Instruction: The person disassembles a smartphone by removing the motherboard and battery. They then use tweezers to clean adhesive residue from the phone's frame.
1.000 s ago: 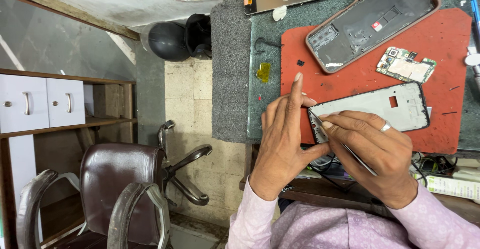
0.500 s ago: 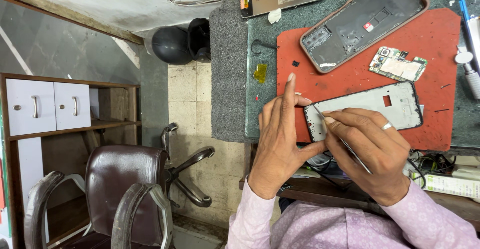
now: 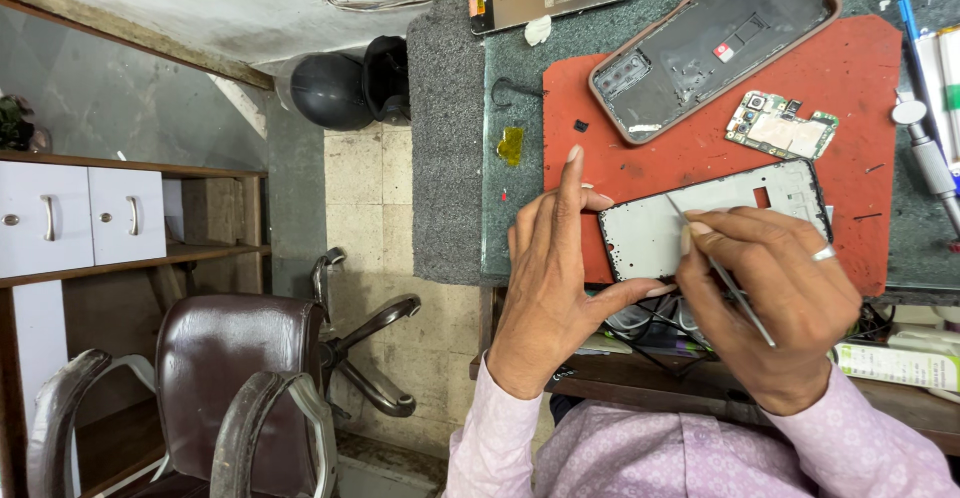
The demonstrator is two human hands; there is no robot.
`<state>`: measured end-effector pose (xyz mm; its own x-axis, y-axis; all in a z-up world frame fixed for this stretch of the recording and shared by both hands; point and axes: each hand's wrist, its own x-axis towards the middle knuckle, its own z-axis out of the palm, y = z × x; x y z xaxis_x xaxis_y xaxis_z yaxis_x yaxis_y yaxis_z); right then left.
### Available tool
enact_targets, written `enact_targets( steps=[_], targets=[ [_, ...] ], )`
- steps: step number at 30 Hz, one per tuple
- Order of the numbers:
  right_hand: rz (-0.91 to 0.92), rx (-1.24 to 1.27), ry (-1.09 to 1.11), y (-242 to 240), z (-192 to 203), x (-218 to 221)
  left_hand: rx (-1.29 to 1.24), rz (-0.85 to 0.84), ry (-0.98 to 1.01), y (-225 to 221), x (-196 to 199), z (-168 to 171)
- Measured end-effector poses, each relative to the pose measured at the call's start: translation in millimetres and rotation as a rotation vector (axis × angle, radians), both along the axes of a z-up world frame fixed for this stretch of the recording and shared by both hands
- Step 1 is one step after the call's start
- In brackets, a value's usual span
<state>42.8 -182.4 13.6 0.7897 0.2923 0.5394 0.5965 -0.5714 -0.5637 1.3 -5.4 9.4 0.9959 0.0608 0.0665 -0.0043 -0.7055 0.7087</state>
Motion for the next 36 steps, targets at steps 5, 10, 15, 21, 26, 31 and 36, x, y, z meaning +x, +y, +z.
enact_targets(
  steps=[5, 10, 15, 21, 26, 31, 36],
  targets=[
    [-0.061, -0.012, -0.010, -18, -9, -1, 0.001, 0.003, 0.000, 0, -1, -2],
    [-0.062, -0.015, -0.003, -21, -10, 0, -0.002, -0.016, -0.012, 0, -1, -3],
    [0.036, 0.056, 0.053, 0, 0, 2, -0.017, -0.024, 0.012, 2, -2, -2],
    [0.105, 0.071, 0.091, 17, 7, 0, -0.015, -0.021, -0.003, 0, -2, 1],
    [0.000, 0.086, 0.089, -10, 0, 4, -0.012, -0.014, 0.015, -1, -1, 2],
    [-0.083, 0.026, 0.051, -28, -4, 4, 0.009, -0.012, 0.009, -2, -2, 1],
    [0.012, 0.069, 0.065, -5, -3, 0, 0.007, -0.020, 0.006, -1, -2, 2]
  ],
)
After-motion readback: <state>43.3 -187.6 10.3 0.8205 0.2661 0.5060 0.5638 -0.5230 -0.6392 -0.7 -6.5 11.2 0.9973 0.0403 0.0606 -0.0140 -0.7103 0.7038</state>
